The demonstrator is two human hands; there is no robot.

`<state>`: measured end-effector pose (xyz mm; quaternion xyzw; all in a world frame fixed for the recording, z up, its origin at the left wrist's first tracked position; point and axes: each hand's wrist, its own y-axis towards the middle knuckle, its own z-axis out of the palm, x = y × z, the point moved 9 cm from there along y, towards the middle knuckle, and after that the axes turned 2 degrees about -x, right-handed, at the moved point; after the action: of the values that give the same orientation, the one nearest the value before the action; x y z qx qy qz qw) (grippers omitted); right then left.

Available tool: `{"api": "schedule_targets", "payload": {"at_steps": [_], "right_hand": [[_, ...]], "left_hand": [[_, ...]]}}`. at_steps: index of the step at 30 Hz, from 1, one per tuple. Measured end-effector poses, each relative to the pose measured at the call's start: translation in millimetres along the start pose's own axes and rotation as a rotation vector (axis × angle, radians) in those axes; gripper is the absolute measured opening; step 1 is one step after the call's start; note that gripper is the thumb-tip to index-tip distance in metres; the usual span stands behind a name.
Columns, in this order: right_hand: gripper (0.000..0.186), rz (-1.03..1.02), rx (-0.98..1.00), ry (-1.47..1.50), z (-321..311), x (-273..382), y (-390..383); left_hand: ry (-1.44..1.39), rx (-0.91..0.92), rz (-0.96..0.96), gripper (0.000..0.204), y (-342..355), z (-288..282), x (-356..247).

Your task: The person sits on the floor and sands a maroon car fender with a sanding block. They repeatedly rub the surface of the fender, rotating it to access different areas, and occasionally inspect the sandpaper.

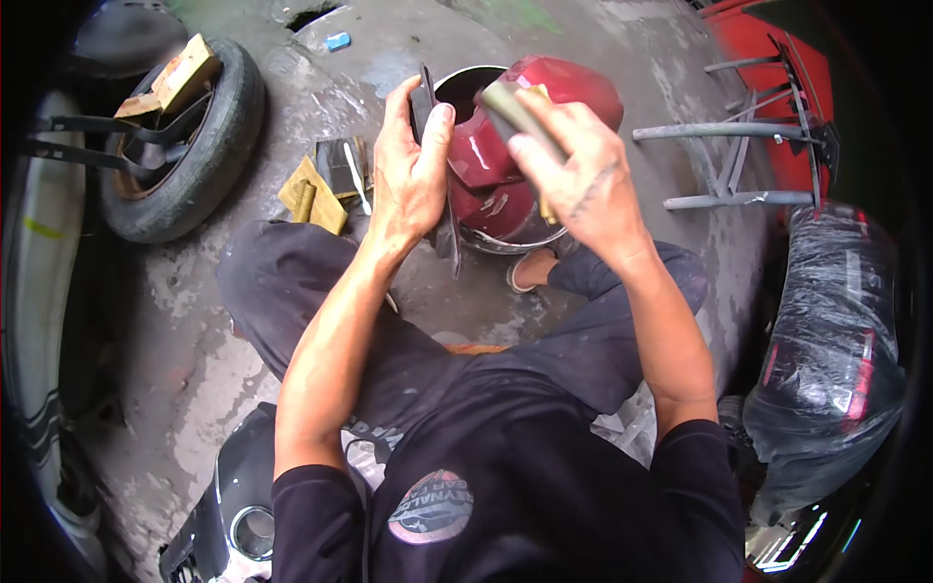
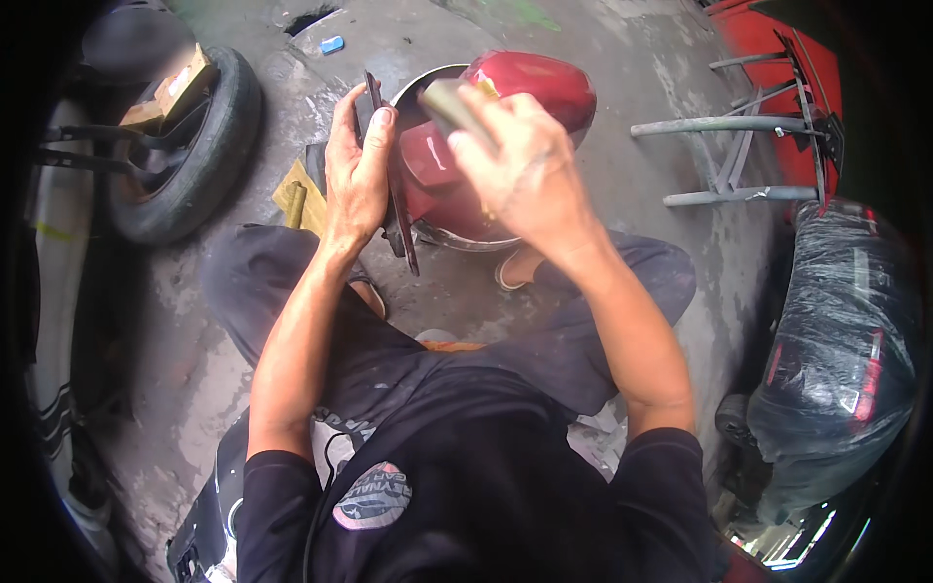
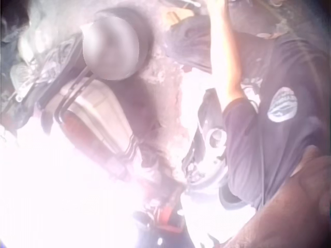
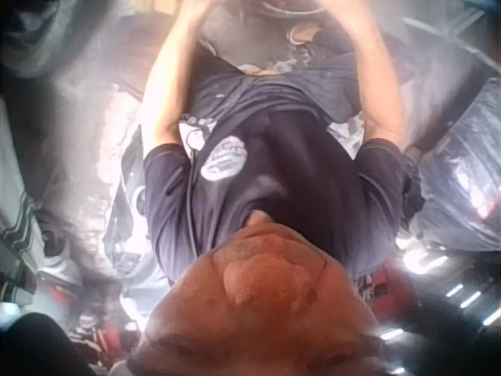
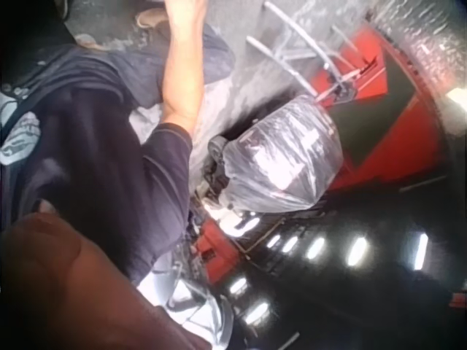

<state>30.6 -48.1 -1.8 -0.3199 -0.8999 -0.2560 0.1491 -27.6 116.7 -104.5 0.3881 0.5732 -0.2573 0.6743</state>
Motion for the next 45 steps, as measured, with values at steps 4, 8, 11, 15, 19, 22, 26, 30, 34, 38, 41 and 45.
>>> {"api": "schedule_targets", "payload": {"at_steps": [4, 8, 11, 15, 19, 22, 26, 30, 34, 38, 41, 45], "right_hand": [[0.041, 0.415, 0.096, 0.453, 45, -25, -33], [0.045, 0.236, 0.023, 0.196, 46, 4, -40], [0.047, 0.308, 0.088, 0.382, 43, -19, -45], [0.043, 0.623, -0.005, 1.089, 42, -45, -52], [0.045, 0.612, -0.135, 1.146, 36, -55, -54], [0.048, 0.605, -0.119, 1.121, 35, -51, -58], [0.05, 0.634, -0.105, 1.165, 38, -56, -74], [0.049, 0.715, -0.155, 1.314, 49, -72, -90], [0.049, 0.62, -0.225, 1.232, 40, -76, -93], [0.051, 0.589, -0.248, 1.126, 39, -84, -99], [0.052, 0.566, -0.25, 1.095, 37, -84, -98], [0.052, 0.527, -0.309, 1.112, 30, -79, -98]], "left_hand": [[-0.01, 0.003, -0.01, 0.056, -2, 2, 1], [-0.038, -0.001, -0.028, 0.054, -2, 1, 6], [-0.029, -0.001, 0.037, 0.053, -5, 3, -1], [-0.032, -0.008, 0.069, 0.051, -5, 3, -3], [-0.009, 0.045, 0.053, 0.049, 1, 4, -3], [0.008, -0.005, -0.056, 0.046, 18, -12, 28], [-0.011, -0.003, -0.129, 0.043, 31, -17, 40], [-0.143, 0.046, -0.196, 0.051, 28, -11, 44], [-0.148, -0.025, -0.189, 0.076, 23, -18, 38], [-0.174, -0.002, -0.266, 0.081, 26, -19, 29], [-0.271, 0.04, -0.334, 0.081, 36, -18, 48], [-0.295, -0.014, -0.394, 0.079, 38, -25, 62]]}}
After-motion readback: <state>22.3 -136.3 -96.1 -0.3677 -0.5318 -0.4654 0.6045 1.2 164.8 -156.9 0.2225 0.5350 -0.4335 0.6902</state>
